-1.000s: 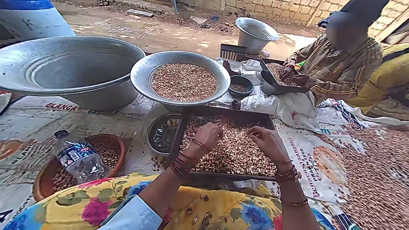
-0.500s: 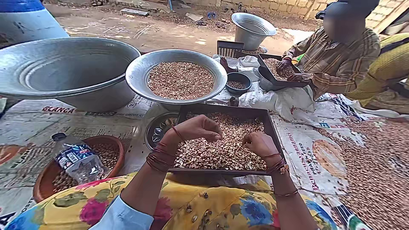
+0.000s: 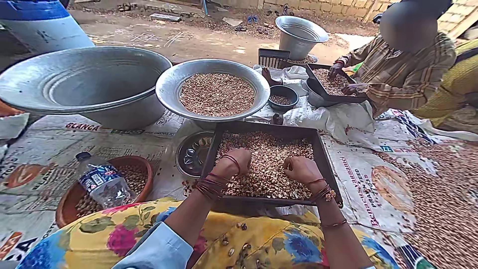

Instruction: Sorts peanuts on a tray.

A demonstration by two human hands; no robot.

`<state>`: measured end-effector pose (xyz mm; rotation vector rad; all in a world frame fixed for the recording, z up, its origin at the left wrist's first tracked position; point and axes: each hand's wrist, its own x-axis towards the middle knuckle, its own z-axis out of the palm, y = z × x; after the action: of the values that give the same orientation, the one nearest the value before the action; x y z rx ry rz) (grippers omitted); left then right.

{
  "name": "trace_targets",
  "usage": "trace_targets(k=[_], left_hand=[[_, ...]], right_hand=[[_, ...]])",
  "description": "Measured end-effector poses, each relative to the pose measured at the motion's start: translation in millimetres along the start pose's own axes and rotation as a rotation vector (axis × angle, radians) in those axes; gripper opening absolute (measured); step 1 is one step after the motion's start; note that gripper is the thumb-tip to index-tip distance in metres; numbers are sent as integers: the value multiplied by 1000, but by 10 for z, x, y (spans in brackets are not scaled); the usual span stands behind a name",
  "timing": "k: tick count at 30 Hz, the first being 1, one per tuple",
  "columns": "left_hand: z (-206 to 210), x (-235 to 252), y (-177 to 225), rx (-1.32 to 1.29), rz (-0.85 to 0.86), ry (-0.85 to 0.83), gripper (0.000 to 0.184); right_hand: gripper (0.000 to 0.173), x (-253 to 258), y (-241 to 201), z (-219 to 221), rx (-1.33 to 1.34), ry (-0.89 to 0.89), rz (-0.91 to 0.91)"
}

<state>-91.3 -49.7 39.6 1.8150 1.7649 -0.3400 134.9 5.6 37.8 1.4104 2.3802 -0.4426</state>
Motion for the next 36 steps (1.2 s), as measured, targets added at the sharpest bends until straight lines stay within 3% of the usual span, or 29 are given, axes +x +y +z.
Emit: trace_targets(k=[3, 6, 8, 9, 11, 14, 16, 17, 19, 21, 23, 25, 28, 31, 34, 36], left_hand=[[-108, -153, -141, -128, 159, -33, 20], [-213, -394, -377, -605, 535, -193, 11], [-245, -451, -471, -769, 630, -179, 13], [-266, -456, -494, -775, 586, -120, 11], [-284, -414, -487, -656, 322, 39, 10], [-189, -119, -571, -382, -69, 171, 26], [-98, 35, -652, -272, -205, 171, 31], [-64, 74, -650, -211, -257, 152, 33], [-18, 91, -531, -92, -340, 82, 40], [34, 124, -375, -8, -329, 11, 42], [75, 177, -236, 8, -256, -32, 44], [98, 222, -93, -19, -176, -53, 42], [220, 324, 35, -224, -16, 0, 54], [350, 276, 85, -798, 143, 95, 70], [343, 208, 36, -1270, 189, 181, 52], [236, 138, -6, -1389, 238, 266, 40]], right_hand=[[30, 14, 16, 24, 17, 16, -14], [30, 39, 9, 46, 17, 24, -27], [32, 26, -9, 33, -2, 29, -5], [32, -6, -17, 12, -5, 39, 1], [31, -129, -17, -66, 78, 79, -87], [25, -256, 52, -119, 524, 103, -561], [30, -249, 92, -133, 766, 67, -659], [33, -235, 158, -149, 725, 93, -562], [42, -169, 323, -148, 434, 113, -176], [53, -59, 416, -64, 178, -5, 198], [61, 54, 448, 62, 134, -121, 253], [76, 139, 332, 120, 182, -189, 119], [91, 174, 14, 153, 279, -154, -14], [98, 177, -125, 231, 588, -17, -161], [86, 140, -209, 239, 847, 170, -317], [69, 72, -252, 118, 851, 258, -416]])
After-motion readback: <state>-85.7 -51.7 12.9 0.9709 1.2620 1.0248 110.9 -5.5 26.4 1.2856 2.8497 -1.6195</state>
